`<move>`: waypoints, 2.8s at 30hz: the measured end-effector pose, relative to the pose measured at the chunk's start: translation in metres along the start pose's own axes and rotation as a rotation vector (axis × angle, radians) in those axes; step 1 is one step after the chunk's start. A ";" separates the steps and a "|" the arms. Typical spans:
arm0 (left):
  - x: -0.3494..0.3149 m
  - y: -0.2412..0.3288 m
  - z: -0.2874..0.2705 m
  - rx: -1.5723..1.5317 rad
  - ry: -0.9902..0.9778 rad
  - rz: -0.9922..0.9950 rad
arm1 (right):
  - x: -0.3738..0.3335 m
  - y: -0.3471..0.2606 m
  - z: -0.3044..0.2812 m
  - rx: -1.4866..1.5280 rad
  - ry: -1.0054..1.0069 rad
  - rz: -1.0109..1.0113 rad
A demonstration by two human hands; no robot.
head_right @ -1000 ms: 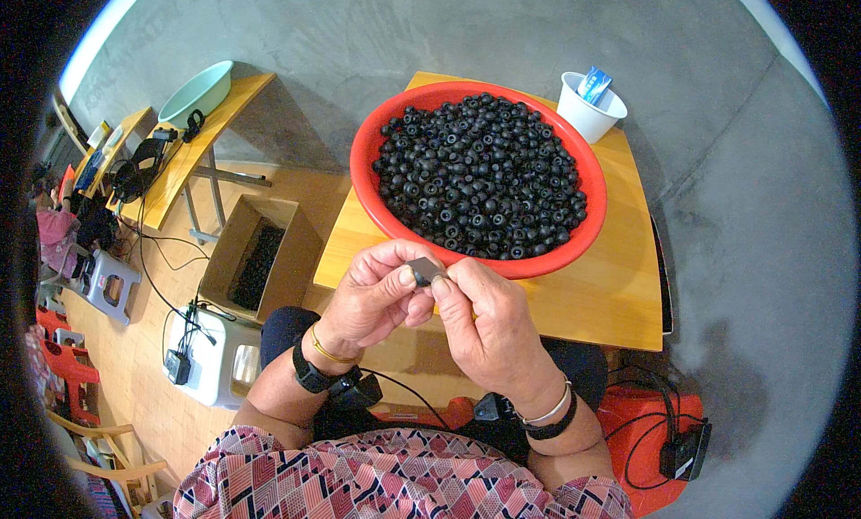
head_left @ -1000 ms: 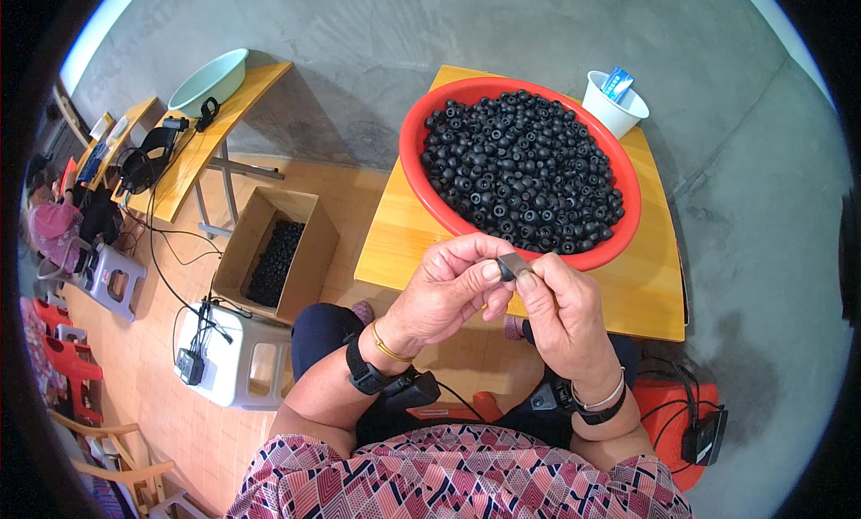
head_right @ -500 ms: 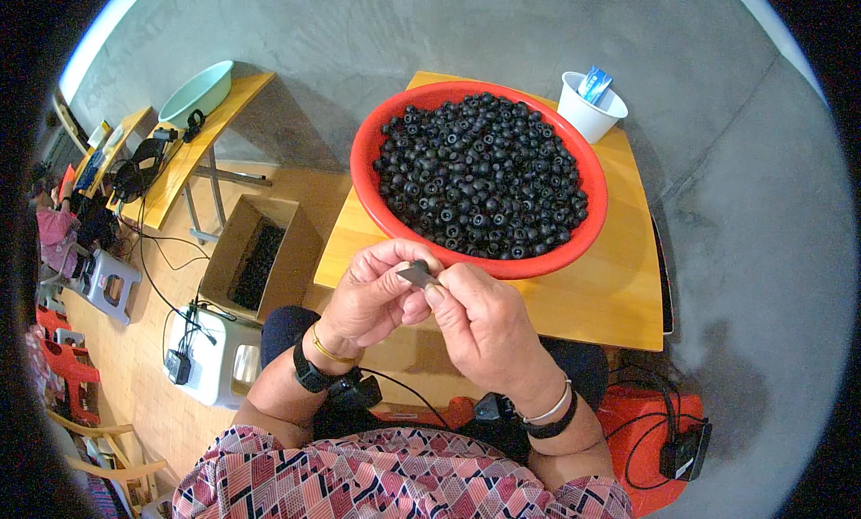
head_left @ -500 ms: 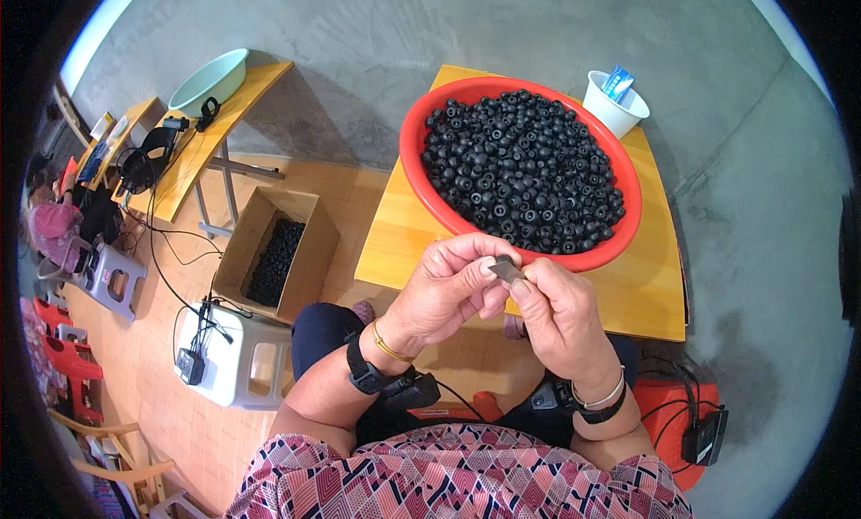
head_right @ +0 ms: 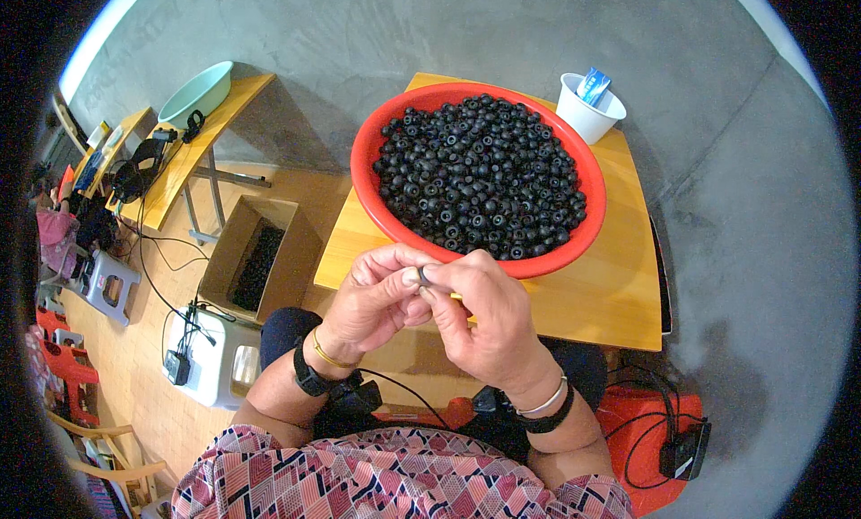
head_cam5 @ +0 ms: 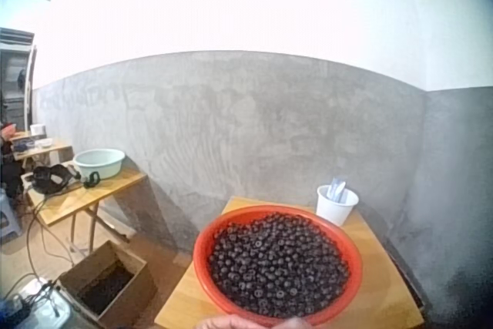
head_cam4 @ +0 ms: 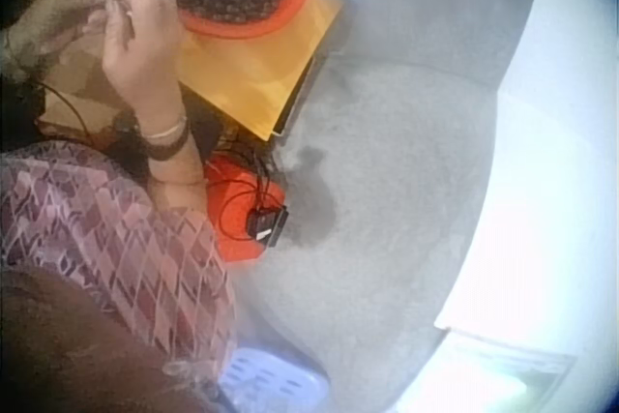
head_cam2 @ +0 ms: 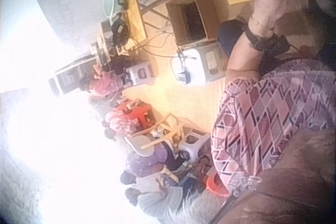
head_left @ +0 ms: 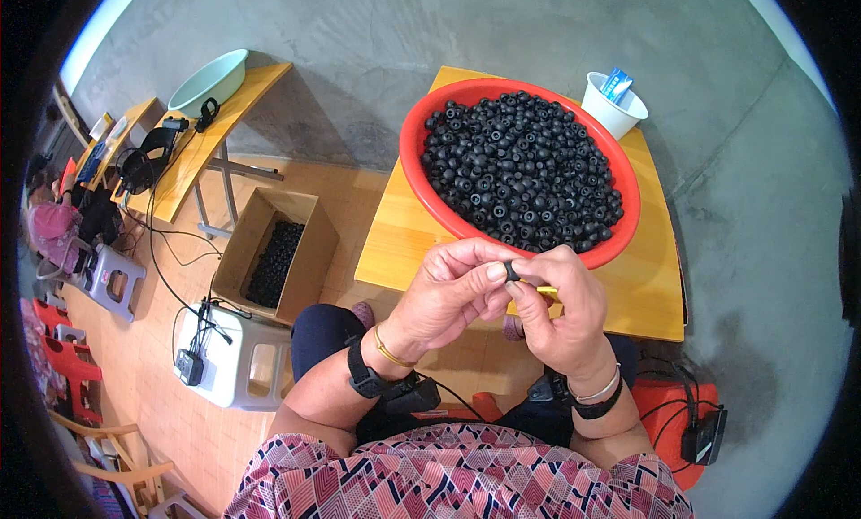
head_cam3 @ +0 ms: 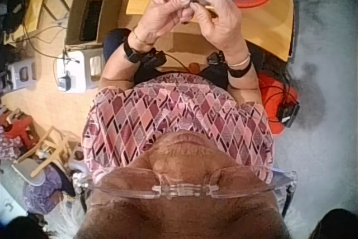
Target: Using a small blade to trim the ends or process black seeds from a large red bowl.
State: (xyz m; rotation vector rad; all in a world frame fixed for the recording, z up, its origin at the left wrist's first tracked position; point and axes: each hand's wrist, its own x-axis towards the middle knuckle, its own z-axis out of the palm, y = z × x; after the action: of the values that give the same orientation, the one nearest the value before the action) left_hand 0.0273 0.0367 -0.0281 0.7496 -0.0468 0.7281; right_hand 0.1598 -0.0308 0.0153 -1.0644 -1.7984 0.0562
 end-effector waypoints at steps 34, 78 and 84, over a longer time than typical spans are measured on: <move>0.000 -0.006 0.000 -0.188 -0.013 -0.020 | -0.002 -0.010 -0.001 0.255 -0.056 0.347; 0.003 -0.004 0.000 -0.038 0.020 0.034 | 0.003 -0.010 -0.009 0.067 -0.111 0.348; 0.002 -0.006 0.002 -0.019 0.028 0.066 | 0.003 -0.010 -0.010 0.061 -0.137 0.342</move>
State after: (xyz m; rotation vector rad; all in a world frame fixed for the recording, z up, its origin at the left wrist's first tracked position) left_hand 0.0332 0.0337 -0.0299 0.7221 -0.0531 0.8000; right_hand 0.1602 -0.0390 0.0274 -1.3401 -1.7044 0.3969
